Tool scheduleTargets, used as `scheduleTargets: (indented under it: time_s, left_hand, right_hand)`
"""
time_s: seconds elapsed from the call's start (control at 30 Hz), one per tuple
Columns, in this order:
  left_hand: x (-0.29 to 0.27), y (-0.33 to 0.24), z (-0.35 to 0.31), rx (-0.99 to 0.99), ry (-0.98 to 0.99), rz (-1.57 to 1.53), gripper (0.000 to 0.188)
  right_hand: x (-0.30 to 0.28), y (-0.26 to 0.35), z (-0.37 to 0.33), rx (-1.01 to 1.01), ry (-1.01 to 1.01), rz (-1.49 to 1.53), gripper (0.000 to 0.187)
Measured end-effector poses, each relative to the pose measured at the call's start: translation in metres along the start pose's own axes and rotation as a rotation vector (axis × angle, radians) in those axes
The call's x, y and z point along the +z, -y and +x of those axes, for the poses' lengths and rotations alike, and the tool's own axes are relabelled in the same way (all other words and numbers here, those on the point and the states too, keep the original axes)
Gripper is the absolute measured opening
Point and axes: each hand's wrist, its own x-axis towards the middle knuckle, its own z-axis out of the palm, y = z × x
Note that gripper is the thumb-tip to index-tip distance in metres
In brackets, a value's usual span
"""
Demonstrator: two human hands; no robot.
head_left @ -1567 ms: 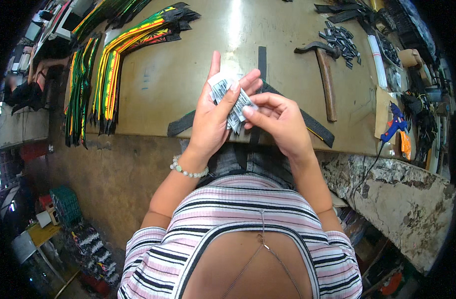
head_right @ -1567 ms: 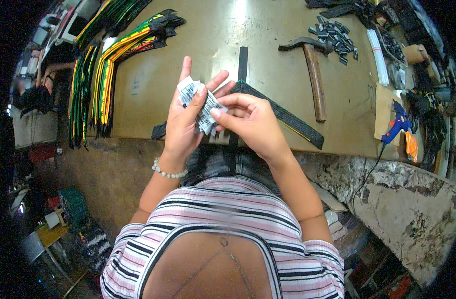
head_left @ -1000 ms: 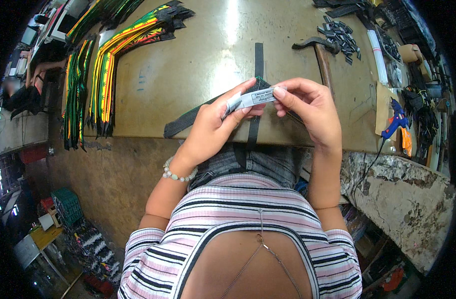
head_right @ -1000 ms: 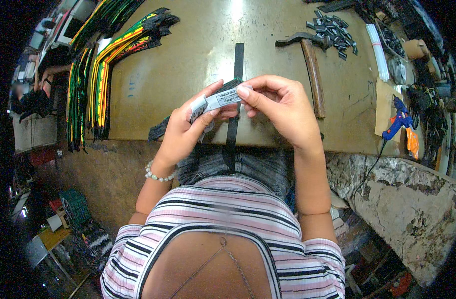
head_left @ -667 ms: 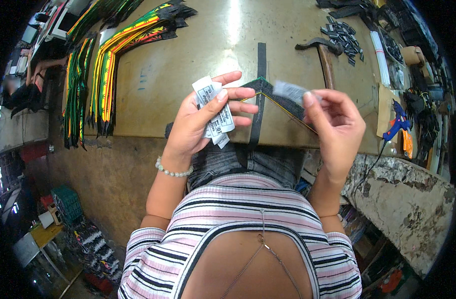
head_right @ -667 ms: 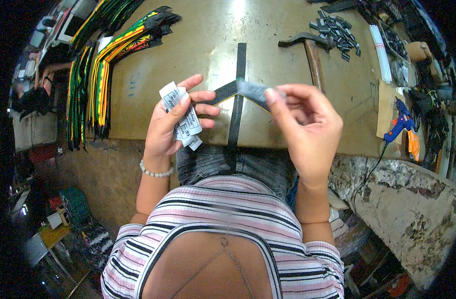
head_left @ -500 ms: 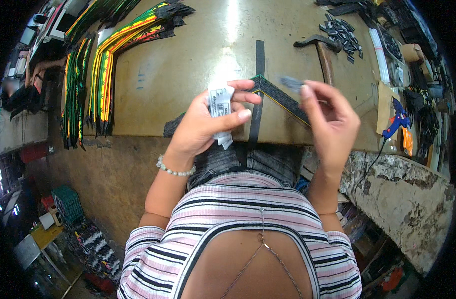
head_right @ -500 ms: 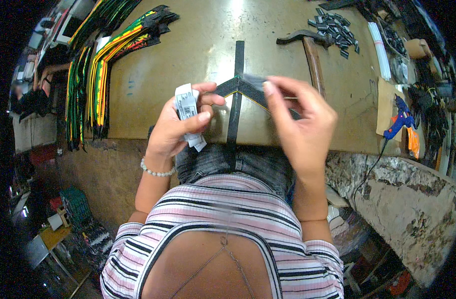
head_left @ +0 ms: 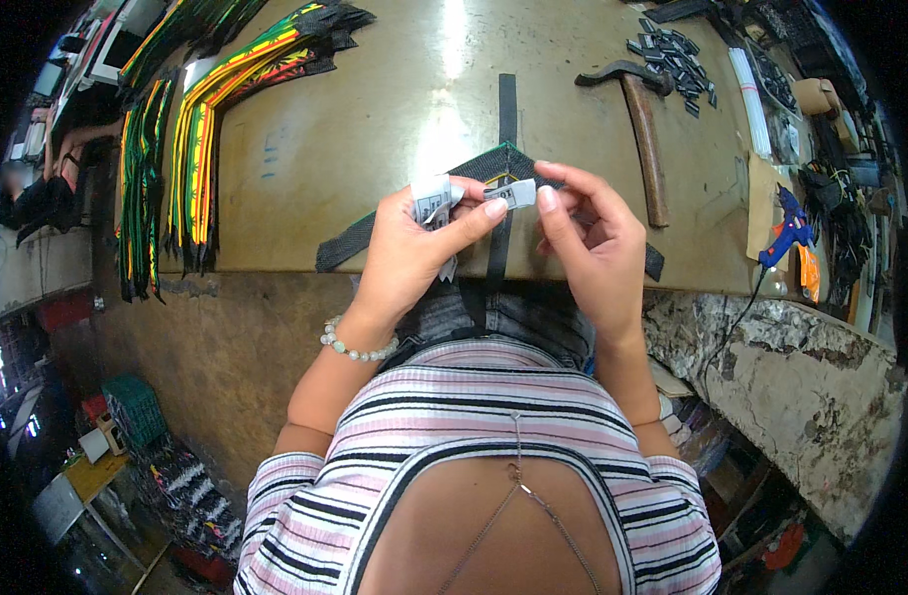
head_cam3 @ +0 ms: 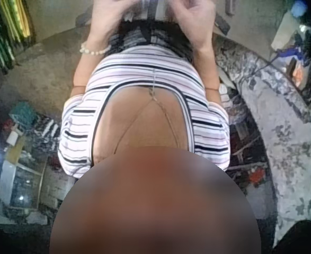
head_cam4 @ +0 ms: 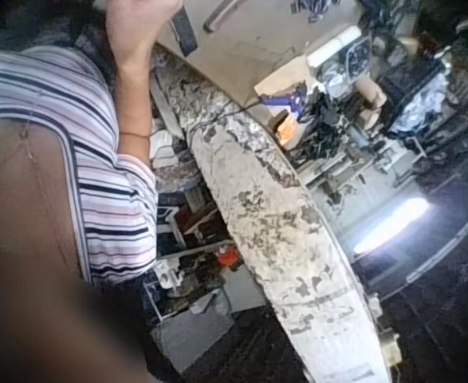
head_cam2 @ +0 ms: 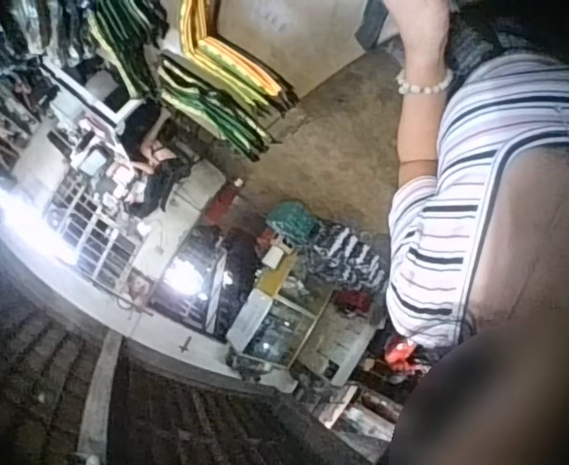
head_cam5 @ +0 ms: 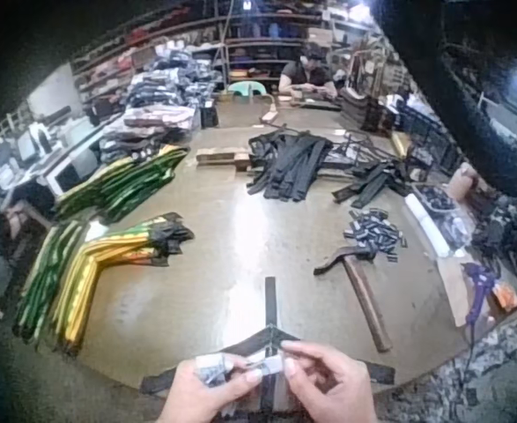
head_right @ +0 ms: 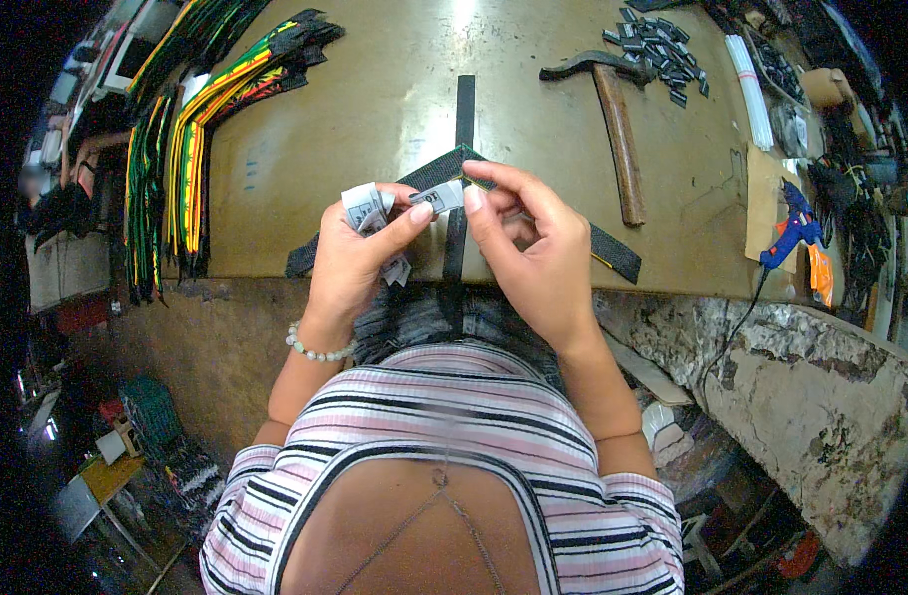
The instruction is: The person assembles fabric straps by applying hot glue to black webbing, attaching patterned fabric pieces, and folding the webbing over to secure them. They repeat this process for multiple units, handling the glue gun and fabric pieces throughout.
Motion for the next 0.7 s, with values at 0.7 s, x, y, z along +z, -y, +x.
scheduleTargets:
  time_s: [0.7]
  left_hand:
    - [0.002,0.002,0.001,0.046,0.05,0.084,0.015]
  right_hand:
    - [-0.003,-0.015,0.0,0.101,0.122,0.298,0.017]
